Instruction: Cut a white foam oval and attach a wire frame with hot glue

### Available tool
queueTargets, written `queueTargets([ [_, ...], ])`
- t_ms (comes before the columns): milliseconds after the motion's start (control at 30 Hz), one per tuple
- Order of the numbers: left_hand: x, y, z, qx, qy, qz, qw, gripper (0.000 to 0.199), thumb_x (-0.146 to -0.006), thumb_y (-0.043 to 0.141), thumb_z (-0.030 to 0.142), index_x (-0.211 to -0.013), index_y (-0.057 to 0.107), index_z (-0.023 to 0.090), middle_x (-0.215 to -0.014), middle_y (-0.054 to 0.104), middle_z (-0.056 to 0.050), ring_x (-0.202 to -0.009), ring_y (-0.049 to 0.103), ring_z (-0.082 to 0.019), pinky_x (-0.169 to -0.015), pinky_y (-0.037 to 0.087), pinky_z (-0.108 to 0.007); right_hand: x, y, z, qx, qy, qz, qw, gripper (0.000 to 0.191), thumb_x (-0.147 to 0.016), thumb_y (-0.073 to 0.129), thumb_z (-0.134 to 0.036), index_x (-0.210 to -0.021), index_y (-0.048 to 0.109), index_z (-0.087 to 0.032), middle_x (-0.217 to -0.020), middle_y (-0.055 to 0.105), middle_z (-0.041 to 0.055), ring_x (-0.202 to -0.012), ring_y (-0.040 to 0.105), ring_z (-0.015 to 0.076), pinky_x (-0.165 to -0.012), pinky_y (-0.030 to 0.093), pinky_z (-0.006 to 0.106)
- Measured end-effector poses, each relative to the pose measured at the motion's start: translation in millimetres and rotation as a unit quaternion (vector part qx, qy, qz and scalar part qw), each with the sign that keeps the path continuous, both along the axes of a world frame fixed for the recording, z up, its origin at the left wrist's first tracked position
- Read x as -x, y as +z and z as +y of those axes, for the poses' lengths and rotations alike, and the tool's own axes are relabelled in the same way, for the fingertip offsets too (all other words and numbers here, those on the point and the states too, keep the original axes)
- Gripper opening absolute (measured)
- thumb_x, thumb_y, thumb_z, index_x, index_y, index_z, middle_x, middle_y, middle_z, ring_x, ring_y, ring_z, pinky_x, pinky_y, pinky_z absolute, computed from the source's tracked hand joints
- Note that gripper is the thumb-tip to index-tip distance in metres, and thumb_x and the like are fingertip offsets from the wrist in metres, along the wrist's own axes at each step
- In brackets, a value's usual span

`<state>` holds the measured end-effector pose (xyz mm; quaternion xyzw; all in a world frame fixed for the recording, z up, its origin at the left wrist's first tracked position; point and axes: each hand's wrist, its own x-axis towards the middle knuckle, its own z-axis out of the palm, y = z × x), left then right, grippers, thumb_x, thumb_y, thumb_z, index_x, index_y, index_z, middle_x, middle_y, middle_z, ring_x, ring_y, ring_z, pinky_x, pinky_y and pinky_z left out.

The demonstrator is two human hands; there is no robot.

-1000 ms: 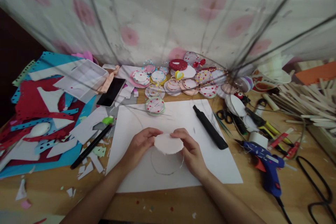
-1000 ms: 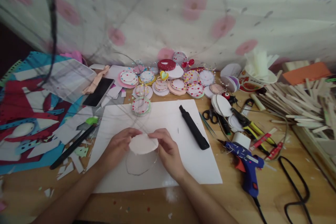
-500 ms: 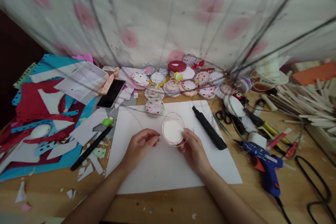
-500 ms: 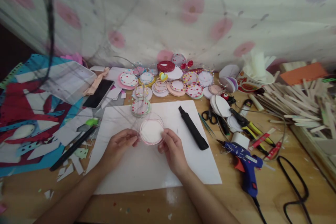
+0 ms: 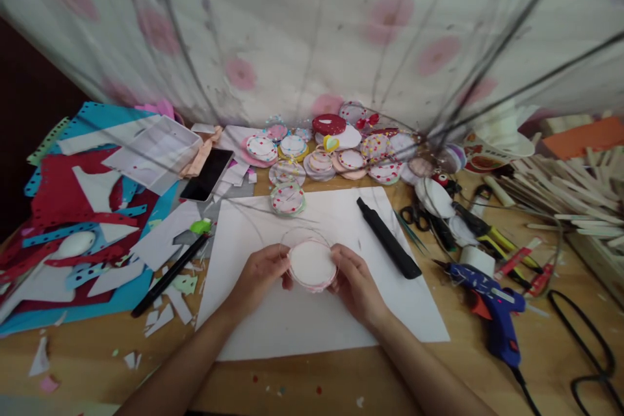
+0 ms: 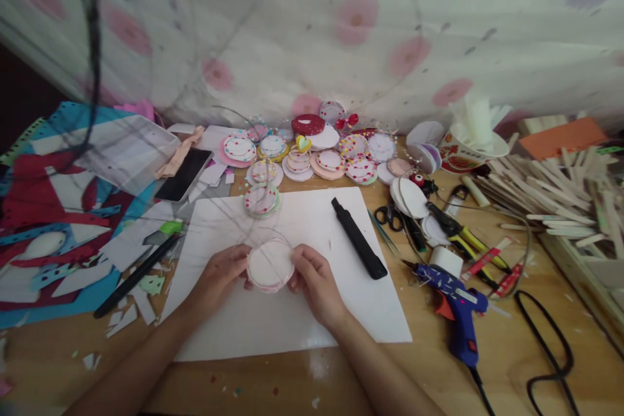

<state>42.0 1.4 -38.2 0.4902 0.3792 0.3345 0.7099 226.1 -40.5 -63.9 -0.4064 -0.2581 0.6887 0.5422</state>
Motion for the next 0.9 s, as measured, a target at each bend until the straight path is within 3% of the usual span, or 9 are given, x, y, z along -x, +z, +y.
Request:
queueTargets([
  [133, -0.8, -1.9, -1.4, 0.005, 0.007, -0.005, 1.000, 0.021, -0.081, 0.062, 0.034, -0.079, 0.061, 0.013, -0.060, 0.059, 0.000, -0.053, 0.054, -0.010, -0.053, 0.040, -0.022, -0.2, 1.7, -0.1, -0.023, -0.006, -0.014, 1.000, 0.033, -0.087, 0.053, -0.045, -0.066, 0.050, -0.018, -0.047, 0.048, -0.0051, -0.043, 0.042, 0.0084, -0.044, 0.032, 0.020],
  [300, -2.9, -1.3, -1.2, 0.025, 0.046, 0.002, 0.999, 0.020, -0.078, 0.065, 0.033, -0.080, 0.059, 0.014, -0.059, 0.060, 0.001, -0.052, 0.056, -0.011, -0.052, 0.042, -0.023, -0.3, 4.2, -2.4, -0.042, 0.028, -0.031, 0.998, 0.024, -0.085, 0.055, -0.042, -0.079, 0.055, -0.019, -0.055, 0.053, -0.0037, -0.048, 0.045, 0.0094, -0.047, 0.035, 0.021],
  [467, -1.9, -2.6, -0.8, 0.027, 0.051, -0.023, 0.998, 0.019, -0.079, 0.065, 0.031, -0.081, 0.059, 0.014, -0.063, 0.061, 0.001, -0.056, 0.056, -0.010, -0.055, 0.045, -0.022, 0.9, 0.0, -3.4, -0.025, 0.008, -0.066, 0.997, 0.027, -0.087, 0.054, -0.039, -0.071, 0.053, -0.018, -0.052, 0.052, -0.0036, -0.047, 0.044, 0.0086, -0.046, 0.032, 0.021],
  [567, -1.9, -3.7, -1.3, 0.009, 0.043, -0.035, 0.998, 0.023, -0.079, 0.065, 0.030, -0.097, 0.059, 0.016, -0.077, 0.064, -0.001, -0.059, 0.057, -0.009, -0.056, 0.047, -0.021, 1.3, -2.2, -3.5, -0.026, 0.003, -0.069, 0.997, 0.030, -0.089, 0.052, -0.039, -0.067, 0.050, -0.018, -0.053, 0.050, -0.0042, -0.047, 0.042, 0.0078, -0.046, 0.030, 0.021],
  [700, -2.9, -3.9, -2.5, 0.002, 0.026, -0.041, 0.999, 0.046, -0.077, 0.067, 0.026, -0.120, 0.051, 0.023, -0.097, 0.062, -0.003, -0.072, 0.059, -0.010, -0.058, 0.048, -0.019, 1.4, -2.3, -4.6, -0.033, 0.014, -0.067, 0.997, 0.032, -0.091, 0.048, -0.038, -0.065, 0.047, -0.018, -0.051, 0.045, -0.0050, -0.047, 0.037, 0.0073, -0.046, 0.026, 0.021],
  [800, -1.9, -5.7, -3.7, -0.010, -0.006, -0.036, 0.999, 0.051, -0.074, 0.070, 0.023, -0.121, 0.051, 0.025, -0.112, 0.060, -0.006, -0.095, 0.058, -0.016, -0.069, 0.049, -0.020, 1.7, -0.3, -5.3, -0.035, 0.029, -0.057, 0.997, 0.033, -0.091, 0.046, -0.037, -0.064, 0.046, -0.018, -0.049, 0.042, -0.0058, -0.046, 0.034, 0.0074, -0.045, 0.025, 0.022],
  [900, 0.9, -9.9, -4.9, -0.034, -0.025, -0.027, 0.999, 0.053, -0.073, 0.072, 0.023, -0.122, 0.051, 0.026, -0.121, 0.057, -0.007, -0.104, 0.056, -0.019, -0.081, 0.048, -0.025, 2.0, 2.3, -4.9, -0.036, 0.030, -0.046, 0.998, 0.032, -0.091, 0.046, -0.037, -0.065, 0.046, -0.018, -0.048, 0.040, -0.0062, -0.045, 0.035, 0.0078, -0.045, 0.026, 0.022],
])
